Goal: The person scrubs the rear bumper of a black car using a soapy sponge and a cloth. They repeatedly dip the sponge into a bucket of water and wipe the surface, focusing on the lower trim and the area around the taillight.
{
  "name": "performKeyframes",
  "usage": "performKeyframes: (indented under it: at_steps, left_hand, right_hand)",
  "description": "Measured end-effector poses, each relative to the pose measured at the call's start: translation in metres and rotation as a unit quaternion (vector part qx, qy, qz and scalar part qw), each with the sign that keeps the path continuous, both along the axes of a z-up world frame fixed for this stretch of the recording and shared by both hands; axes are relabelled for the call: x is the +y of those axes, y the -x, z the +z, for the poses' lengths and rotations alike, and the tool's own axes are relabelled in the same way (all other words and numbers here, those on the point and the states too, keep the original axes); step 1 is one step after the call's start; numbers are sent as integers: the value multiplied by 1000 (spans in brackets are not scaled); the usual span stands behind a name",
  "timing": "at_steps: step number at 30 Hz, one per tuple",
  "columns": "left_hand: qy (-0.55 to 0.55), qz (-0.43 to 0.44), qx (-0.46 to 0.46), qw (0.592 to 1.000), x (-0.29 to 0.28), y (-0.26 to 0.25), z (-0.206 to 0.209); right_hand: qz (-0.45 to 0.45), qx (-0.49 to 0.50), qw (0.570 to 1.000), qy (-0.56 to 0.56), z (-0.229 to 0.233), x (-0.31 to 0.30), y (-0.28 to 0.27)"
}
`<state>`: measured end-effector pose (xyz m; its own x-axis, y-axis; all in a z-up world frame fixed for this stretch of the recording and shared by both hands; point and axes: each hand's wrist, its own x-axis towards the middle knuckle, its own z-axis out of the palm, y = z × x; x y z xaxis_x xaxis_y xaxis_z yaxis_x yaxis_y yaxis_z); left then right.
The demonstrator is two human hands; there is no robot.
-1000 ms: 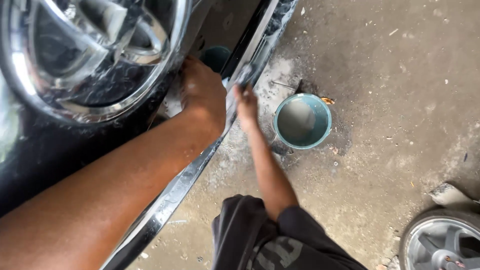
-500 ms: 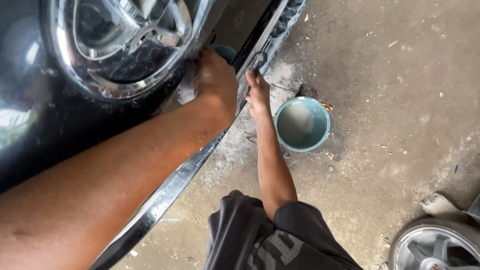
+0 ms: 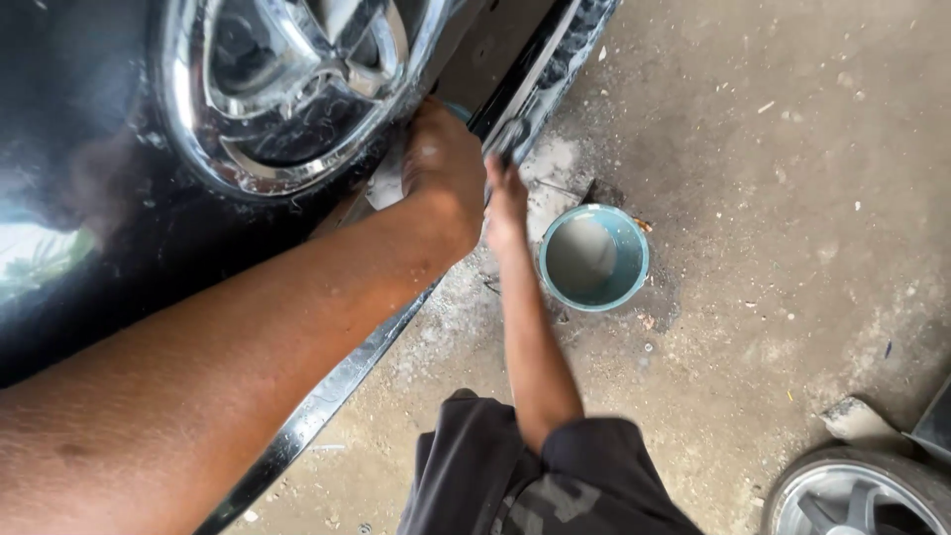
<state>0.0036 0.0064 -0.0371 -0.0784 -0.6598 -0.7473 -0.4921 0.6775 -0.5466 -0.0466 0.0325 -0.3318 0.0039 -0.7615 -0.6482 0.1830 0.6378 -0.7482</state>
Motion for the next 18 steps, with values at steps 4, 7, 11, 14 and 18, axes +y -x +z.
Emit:
performKeyframes:
  at_steps: [4,7,11,14,18]
  left_hand:
    - [22,21,3,1000,4,1,7]
    - [6,9,-8,1000,-1,3,18]
    - [-20,-9,-14,1000,1,-1,5]
    - [65,29,30,997,-4,-5,-7]
    - [2,43,23,999,0,2,17]
  right_hand:
    - [-17,74,948,310,12,79,-29]
    - [-7,86,970,228,-20,37,-22]
    - [-16,-70,995,76,-35,-22,8]
    - [-22,58,973,223,-25,47,-25]
    - [30,105,942,316,-24,107,-42]
